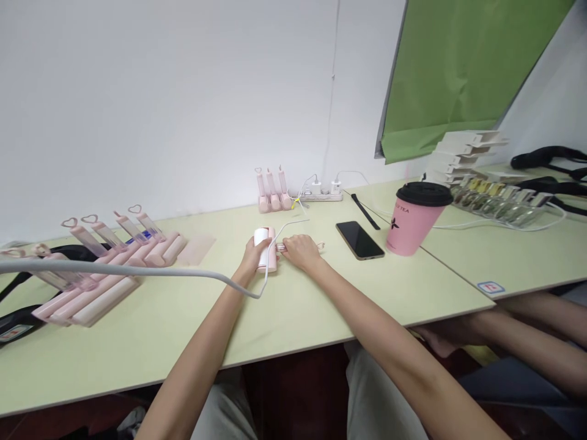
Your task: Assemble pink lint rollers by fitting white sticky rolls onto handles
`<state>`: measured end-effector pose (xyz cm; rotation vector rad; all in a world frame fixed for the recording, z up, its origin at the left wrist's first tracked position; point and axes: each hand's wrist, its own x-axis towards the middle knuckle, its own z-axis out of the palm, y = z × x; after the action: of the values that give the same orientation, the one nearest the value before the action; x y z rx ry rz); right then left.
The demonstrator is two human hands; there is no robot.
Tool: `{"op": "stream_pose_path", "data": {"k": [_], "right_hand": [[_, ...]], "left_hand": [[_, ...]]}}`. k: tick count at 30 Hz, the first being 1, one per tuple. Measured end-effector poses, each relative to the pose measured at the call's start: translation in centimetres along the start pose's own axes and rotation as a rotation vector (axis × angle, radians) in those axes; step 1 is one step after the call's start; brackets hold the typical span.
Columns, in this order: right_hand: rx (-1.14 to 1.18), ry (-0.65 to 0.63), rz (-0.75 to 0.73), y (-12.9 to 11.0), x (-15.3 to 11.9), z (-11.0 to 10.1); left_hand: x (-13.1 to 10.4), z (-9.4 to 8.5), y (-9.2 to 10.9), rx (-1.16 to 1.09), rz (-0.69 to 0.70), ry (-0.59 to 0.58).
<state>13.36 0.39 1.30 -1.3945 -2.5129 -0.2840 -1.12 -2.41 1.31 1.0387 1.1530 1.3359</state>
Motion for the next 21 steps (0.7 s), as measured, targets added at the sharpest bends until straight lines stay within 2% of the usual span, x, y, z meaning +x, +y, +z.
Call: {"op": "stream_pose_path", "data": {"k": [7, 15, 18, 19, 21], "right_hand": [[-0.008, -0.043, -0.036, 0.4, 0.0, -0.9], [0.060, -0.014, 0.058, 0.7, 0.1, 1.7], [0.128, -0.003, 0.092, 0.7, 0.1, 1.9], [0.154, 0.001, 0.098, 0.6, 0.2, 1.9], [0.207, 0.008, 0.106, 0.6, 0.2, 1.8]], "left_hand": [[0.0, 0.6, -0.1, 0.007, -0.046, 0.011], [1.3, -0.4, -1.1, 0.069, -0.059, -0.040], [2.0, -1.0, -0.8, 0.077, -0.075, -0.111], [2.3, -1.4, -0.7, 0.102, -0.066, -0.100], [2.9, -2.8, -0.2, 0.288, 0.038, 0.057]]}}
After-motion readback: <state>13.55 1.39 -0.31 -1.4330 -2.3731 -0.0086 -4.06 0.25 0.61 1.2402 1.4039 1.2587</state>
